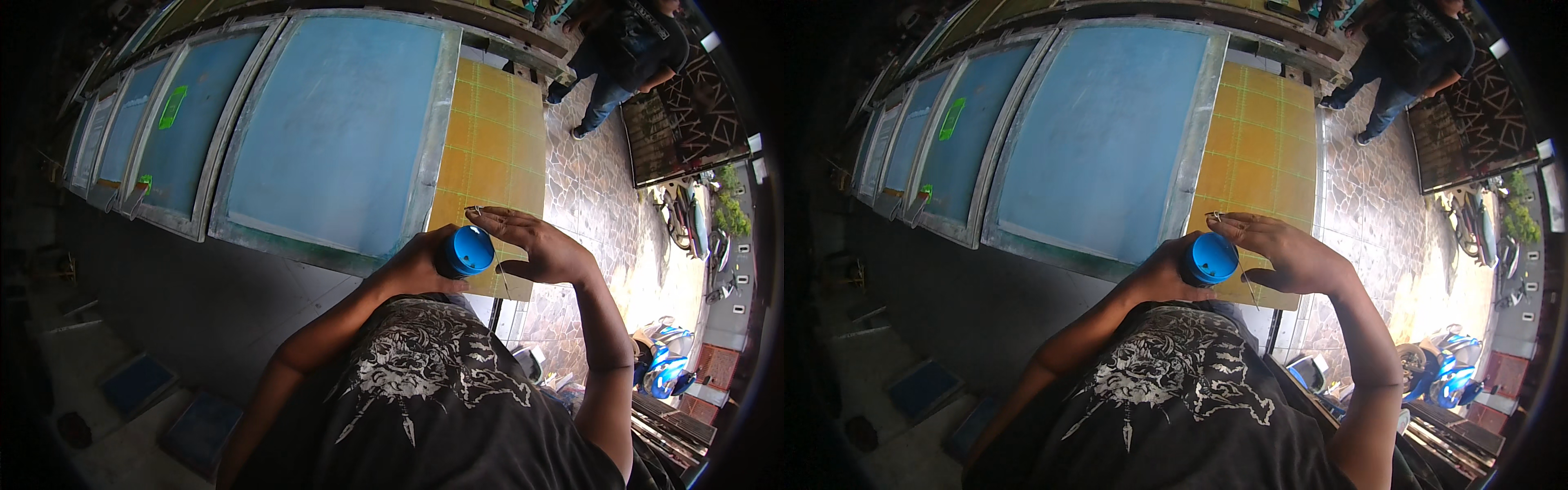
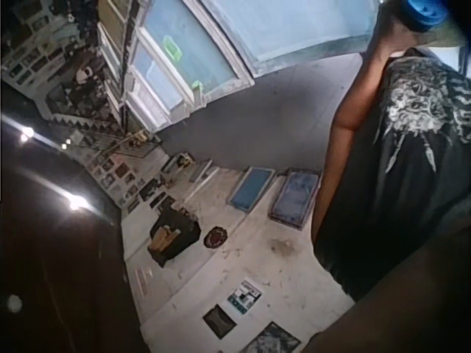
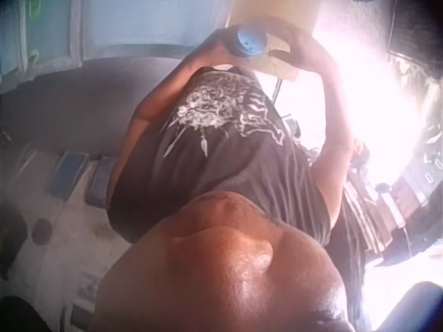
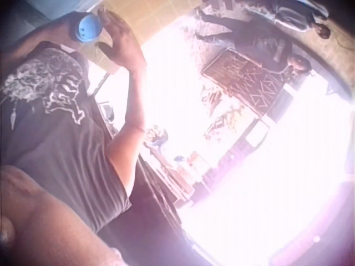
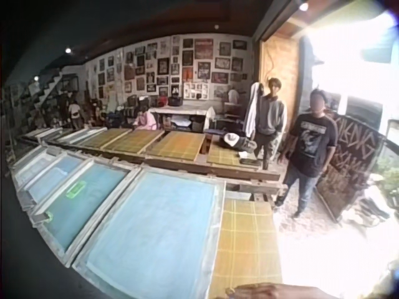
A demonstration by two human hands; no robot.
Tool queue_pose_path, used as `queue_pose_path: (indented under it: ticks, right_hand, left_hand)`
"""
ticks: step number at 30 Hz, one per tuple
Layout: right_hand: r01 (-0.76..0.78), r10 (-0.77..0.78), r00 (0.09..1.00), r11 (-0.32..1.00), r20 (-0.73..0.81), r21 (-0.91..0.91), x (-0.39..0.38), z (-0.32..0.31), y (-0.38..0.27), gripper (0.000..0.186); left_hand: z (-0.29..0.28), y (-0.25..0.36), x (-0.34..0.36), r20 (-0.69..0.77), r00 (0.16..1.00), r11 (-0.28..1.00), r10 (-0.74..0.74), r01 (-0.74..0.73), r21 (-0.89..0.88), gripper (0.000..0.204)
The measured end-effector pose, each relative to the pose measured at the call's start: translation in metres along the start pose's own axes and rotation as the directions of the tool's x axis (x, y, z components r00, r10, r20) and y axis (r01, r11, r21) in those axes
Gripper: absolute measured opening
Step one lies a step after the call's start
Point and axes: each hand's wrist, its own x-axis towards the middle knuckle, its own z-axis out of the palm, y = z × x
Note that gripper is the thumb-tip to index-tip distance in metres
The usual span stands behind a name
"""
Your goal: The person paints a design onto a blue screen printing frame using a small brush and yellow ink from a container.
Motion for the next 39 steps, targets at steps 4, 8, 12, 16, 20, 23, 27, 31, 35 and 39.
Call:
queue_pose_path:
  ticks: [4, 8, 12, 16, 20, 23, 27, 31, 35, 39]
  right_hand:
    - [-0.052, 0.046, 0.997, 0.991, 0.057, 0.122, -0.001, -0.019, 0.037, 0.064]
    - [-0.033, 0.221, 0.956, 0.733, -0.193, 0.68, -0.004, -0.006, 0.095, 0.03]
    - [0.038, 0.476, 0.797, 0.574, -0.371, 0.818, 0.011, 0.03, 0.171, 0.015]
    - [-0.074, 0.22, 0.801, 0.96, -0.557, 0.271, 0.023, 0.022, 0.175, 0.025]
    - [-0.057, 0.191, 0.886, 0.949, -0.423, 0.309, 0.024, 0.012, 0.141, 0.023]
    - [0.002, -0.032, 0.859, 0.998, -0.511, -0.059, 0.017, 0.035, 0.119, 0.045]
    - [-0.09, -0.01, 0.931, 0.963, -0.366, -0.256, 0.015, 0.037, 0.102, 0.067]
    - [0.059, -0.135, 0.966, 0.945, -0.222, -0.321, -0.001, 0.022, 0.095, 0.062]
    - [0.135, -0.2, 0.968, 0.924, -0.152, -0.356, -0.015, 0.014, 0.094, 0.06]
    - [0.197, -0.234, 0.97, 0.911, -0.062, -0.362, -0.023, -0.012, 0.089, 0.06]
  left_hand:
    - [-0.006, -0.006, 0.007, -0.049, 0.994, 0.995, -0.094, 0.096, 0.022, 0.063]
    - [0.014, -0.025, 0.019, -0.275, 0.961, 0.997, -0.036, 0.051, 0.049, 0.062]
    - [0.03, -0.039, 0.026, -0.503, 0.864, 0.995, 0.011, 0.041, 0.092, 0.059]
    - [0.044, -0.041, 0.034, -0.602, 0.798, 0.967, 0.02, 0.139, 0.215, 0.059]
    - [0.052, -0.04, 0.058, -0.696, 0.708, 0.922, 0.123, 0.178, 0.344, 0.056]
    - [0.071, -0.04, 0.068, -0.719, 0.677, 0.917, 0.157, 0.171, 0.36, 0.049]
    - [0.094, -0.027, 0.071, -0.755, 0.628, 0.882, 0.187, 0.23, 0.41, 0.044]
    - [0.115, -0.011, 0.069, -0.77, 0.63, 0.909, 0.103, 0.256, 0.33, 0.042]
    - [0.129, 0.006, 0.07, -0.743, 0.667, 0.942, 0.048, 0.217, 0.256, 0.041]
    - [0.135, 0.016, 0.078, -0.708, 0.703, 0.982, 0.058, 0.089, 0.169, 0.042]
